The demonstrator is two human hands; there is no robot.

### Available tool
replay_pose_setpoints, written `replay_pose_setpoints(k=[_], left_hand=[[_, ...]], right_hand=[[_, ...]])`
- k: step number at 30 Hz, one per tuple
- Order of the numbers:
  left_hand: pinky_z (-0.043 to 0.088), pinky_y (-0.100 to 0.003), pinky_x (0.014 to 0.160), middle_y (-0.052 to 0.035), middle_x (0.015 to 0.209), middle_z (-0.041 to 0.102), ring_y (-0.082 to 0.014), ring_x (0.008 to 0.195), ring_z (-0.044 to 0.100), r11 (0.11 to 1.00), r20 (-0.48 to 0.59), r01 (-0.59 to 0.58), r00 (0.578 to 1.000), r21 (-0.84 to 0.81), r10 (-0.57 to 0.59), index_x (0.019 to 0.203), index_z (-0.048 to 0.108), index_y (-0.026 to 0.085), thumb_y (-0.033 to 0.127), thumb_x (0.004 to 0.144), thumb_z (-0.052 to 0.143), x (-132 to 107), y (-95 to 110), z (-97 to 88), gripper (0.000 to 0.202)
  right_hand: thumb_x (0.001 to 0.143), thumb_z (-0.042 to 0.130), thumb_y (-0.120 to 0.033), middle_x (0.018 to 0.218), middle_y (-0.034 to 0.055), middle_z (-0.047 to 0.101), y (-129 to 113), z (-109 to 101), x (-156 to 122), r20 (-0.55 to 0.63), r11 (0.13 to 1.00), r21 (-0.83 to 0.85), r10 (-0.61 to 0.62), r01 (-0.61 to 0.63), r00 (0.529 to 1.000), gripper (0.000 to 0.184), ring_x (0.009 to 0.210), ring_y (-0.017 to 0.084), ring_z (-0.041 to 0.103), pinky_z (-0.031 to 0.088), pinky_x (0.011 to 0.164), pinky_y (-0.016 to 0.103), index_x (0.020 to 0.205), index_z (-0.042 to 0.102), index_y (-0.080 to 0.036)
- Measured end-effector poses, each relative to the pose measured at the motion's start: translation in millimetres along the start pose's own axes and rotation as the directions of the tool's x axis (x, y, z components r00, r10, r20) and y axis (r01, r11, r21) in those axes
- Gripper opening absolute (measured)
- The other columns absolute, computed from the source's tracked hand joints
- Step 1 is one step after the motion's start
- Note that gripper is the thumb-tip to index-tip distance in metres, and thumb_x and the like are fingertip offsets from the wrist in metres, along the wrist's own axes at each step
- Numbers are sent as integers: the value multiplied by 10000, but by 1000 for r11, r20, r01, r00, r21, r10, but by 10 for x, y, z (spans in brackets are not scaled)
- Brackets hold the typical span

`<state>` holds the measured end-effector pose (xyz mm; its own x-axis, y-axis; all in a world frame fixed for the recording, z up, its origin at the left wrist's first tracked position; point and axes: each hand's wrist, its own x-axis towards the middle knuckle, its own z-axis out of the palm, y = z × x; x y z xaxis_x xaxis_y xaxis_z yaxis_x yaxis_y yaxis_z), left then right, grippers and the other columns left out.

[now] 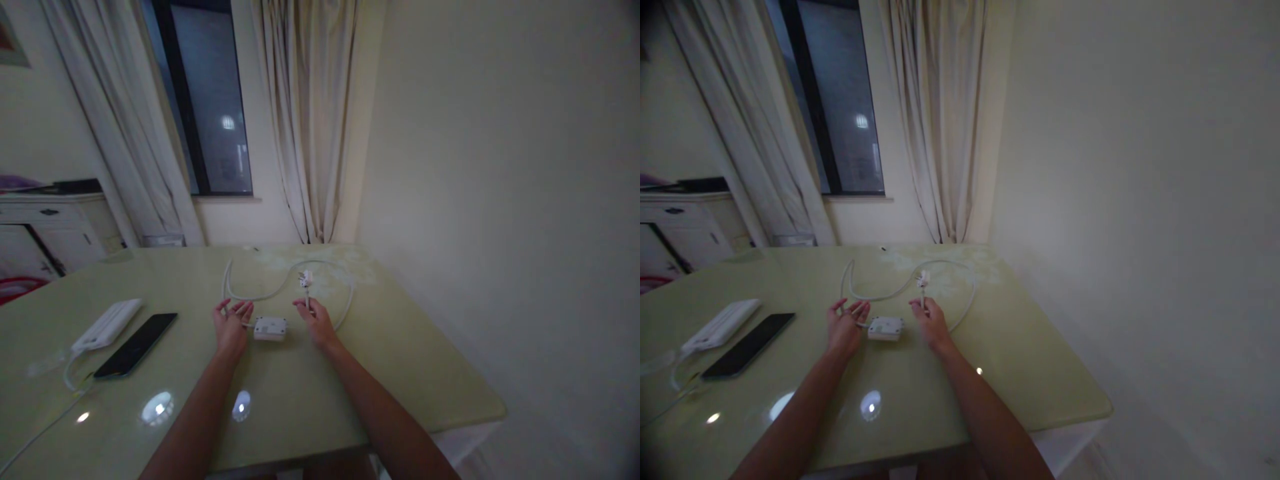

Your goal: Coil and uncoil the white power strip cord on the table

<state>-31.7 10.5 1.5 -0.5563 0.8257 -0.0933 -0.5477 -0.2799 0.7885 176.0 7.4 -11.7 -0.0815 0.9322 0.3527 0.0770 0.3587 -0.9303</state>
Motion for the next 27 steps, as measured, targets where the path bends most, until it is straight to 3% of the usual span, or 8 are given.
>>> replay_pose_setpoints(k=[2,5,9,12,15,21,27], left_hand=[[574,-269,801,-2,874,635,-109,789,689,996,61,78,995,-49,-75,1019,425,285,18,875,468,-82,-72,67,305],[576,-282,813,17,858,644,-95,744,657,985,97,133,988,-114,-122,960,429,274,18,892,480,-176,-184,128,270],[540,-217,742,47,803,609,-62,631,565,992,99,43,995,-123,-30,841,427,234,56,879,579,-200,-264,129,238],[488,-174,646,54,790,580,-62,631,546,994,104,-42,993,-99,52,801,447,222,89,871,609,-199,-252,126,221],[435,-166,560,58,750,556,-75,609,524,997,96,-52,994,-58,57,825,498,231,127,853,641,-225,-195,142,179],[412,-137,537,52,755,574,-49,590,512,998,104,18,994,-59,-12,786,557,191,72,798,659,-236,-69,154,157],[483,-159,559,49,761,587,-57,568,552,987,121,136,985,-86,-125,1011,660,226,49,773,631,-173,2,131,298]], right_hand=[[919,559,-418,1211,88,675,0,16,-38,77,994,-98,-42,50,996,321,1124,235,614,484,956,361,1121,715,-224],[949,531,-353,1233,73,671,-20,48,-112,243,953,-277,-52,120,969,301,1153,239,597,437,1023,378,1164,717,-253],[988,484,-336,1148,57,685,-59,83,-193,353,871,-451,-26,195,935,320,1071,226,610,452,963,348,1221,690,-261],[993,488,-341,1293,62,635,-67,80,-222,403,843,-455,-93,288,910,361,1167,228,582,438,1012,345,1317,636,-277],[982,521,-333,1420,55,568,-57,62,-231,472,812,-446,-144,376,870,413,1279,233,525,386,1102,360,1389,589,-302],[993,523,-329,1451,54,542,-53,48,-230,519,797,-430,-165,423,839,433,1303,216,509,374,1125,340,1422,567,-291],[1032,477,-333,1400,70,564,-54,94,-246,553,702,-514,-168,493,816,478,1240,211,530,416,1076,350,1509,446,-314]])
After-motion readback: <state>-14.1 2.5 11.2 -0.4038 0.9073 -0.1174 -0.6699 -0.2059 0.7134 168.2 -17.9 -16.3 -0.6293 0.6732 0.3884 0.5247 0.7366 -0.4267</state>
